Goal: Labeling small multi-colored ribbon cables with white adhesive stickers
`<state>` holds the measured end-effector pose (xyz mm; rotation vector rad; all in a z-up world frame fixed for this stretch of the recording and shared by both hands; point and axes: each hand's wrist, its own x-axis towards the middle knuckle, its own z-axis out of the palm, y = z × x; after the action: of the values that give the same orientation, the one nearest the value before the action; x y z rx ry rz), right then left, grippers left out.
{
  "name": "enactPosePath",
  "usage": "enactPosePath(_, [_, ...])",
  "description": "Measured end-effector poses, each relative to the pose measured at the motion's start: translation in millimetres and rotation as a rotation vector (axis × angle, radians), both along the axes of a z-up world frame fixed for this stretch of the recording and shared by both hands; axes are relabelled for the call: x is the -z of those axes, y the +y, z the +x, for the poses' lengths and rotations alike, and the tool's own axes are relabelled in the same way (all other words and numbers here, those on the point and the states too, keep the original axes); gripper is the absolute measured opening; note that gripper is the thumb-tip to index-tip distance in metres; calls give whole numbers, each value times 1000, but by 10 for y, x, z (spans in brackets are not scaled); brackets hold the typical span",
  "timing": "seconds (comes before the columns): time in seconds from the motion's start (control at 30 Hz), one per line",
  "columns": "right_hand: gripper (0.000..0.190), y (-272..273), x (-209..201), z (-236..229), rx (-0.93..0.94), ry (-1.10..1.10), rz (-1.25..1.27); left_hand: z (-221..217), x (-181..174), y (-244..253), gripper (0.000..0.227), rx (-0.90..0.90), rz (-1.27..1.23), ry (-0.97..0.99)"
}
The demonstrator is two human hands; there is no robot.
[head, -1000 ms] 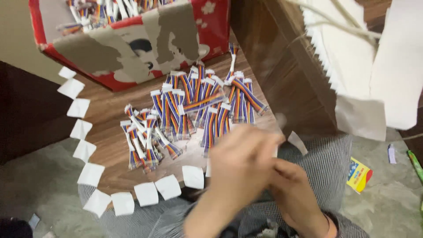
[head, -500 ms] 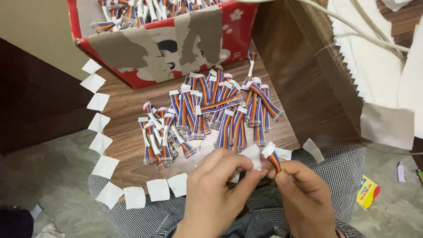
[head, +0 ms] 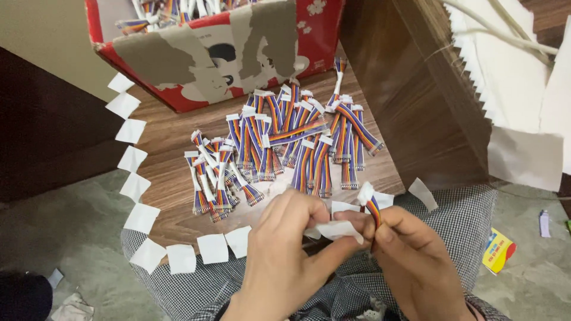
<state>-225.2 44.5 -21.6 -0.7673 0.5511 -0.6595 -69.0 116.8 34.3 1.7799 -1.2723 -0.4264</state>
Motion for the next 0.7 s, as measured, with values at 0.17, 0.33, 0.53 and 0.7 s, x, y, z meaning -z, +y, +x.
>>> enactPosePath(0.17, [19,-47,-86,36,-58,33,19,-3,35,6,74,34,18,-74])
enactPosePath(0.33, [18,-11,-64,72,-60,127,-30,10,9,13,79,121,55,-60])
enactPosePath(0.53, [15,-66,-39,58,86,120,-40,123,-94,47,61,5,57,59])
enactPosePath(0.7, [17,60,51,38,152,204,-97,55,-8,53,51,-65,101,136])
